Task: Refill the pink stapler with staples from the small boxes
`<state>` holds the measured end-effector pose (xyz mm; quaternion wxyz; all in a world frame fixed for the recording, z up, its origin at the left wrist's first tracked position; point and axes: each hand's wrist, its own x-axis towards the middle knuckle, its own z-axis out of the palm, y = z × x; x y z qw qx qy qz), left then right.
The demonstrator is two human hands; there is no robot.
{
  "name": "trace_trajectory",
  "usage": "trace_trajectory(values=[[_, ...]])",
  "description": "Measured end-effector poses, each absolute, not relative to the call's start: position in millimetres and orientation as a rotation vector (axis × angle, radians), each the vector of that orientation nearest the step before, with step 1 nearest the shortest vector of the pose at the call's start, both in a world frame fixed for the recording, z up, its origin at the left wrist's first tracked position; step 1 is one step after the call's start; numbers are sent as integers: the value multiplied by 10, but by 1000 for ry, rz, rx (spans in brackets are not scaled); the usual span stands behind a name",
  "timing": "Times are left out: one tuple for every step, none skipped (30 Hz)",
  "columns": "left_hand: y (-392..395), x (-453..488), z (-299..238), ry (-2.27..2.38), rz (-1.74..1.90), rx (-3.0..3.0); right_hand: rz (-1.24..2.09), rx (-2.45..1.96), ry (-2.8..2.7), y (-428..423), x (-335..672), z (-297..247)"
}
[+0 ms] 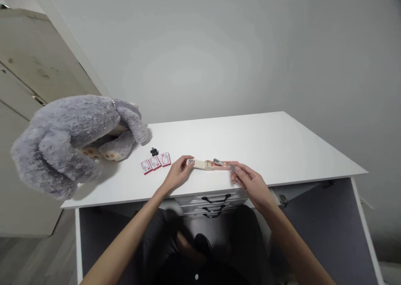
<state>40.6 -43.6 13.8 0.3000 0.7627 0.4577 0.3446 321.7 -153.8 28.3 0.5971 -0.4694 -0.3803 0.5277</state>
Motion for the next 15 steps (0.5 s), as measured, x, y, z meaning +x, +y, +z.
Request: trace_trajectory(values=[[-439,402,139,1217,922,2011,1233,-1090,-881,-1516,3234,292],[-441,399,140,1220,927,2000,1245,-1087,-875,-1493,3248,298],[-442,397,143,1223,931,1992,1260,-1081,-867,-1470,3259,303],[-444,394,144,1228,933,1985,1276,-1074,-860,-1447,3265,307],[-445,393,145,1234,933,1979,1292,-1068,-856,-1424,3269,312],[-447,391,144,1240,931,1974,1306,-1067,-854,-1402,3270,318],[-449,389,142,1246,928,1970,1318,-1069,-854,-1381,3268,326],[-450,388,139,1250,926,1967,1327,-1076,-857,-1361,3265,337],[-452,387,136,1252,927,1965,1333,-1086,-866,-1343,3262,350],[-454,386,132,1252,931,1965,1337,-1097,-878,-1326,3258,365],[-456,385,127,1250,939,1967,1339,-1107,-896,-1311,3256,382],[-459,383,123,1247,946,1972,1339,-1118,-917,-1297,3254,399],[-461,381,119,1245,953,1978,1338,-1132,-939,-1283,3253,417],[-463,377,114,1241,956,1985,1332,-1148,-963,-1270,3253,434],[-464,373,109,1237,957,1989,1321,-1168,-992,-1258,3254,450]])
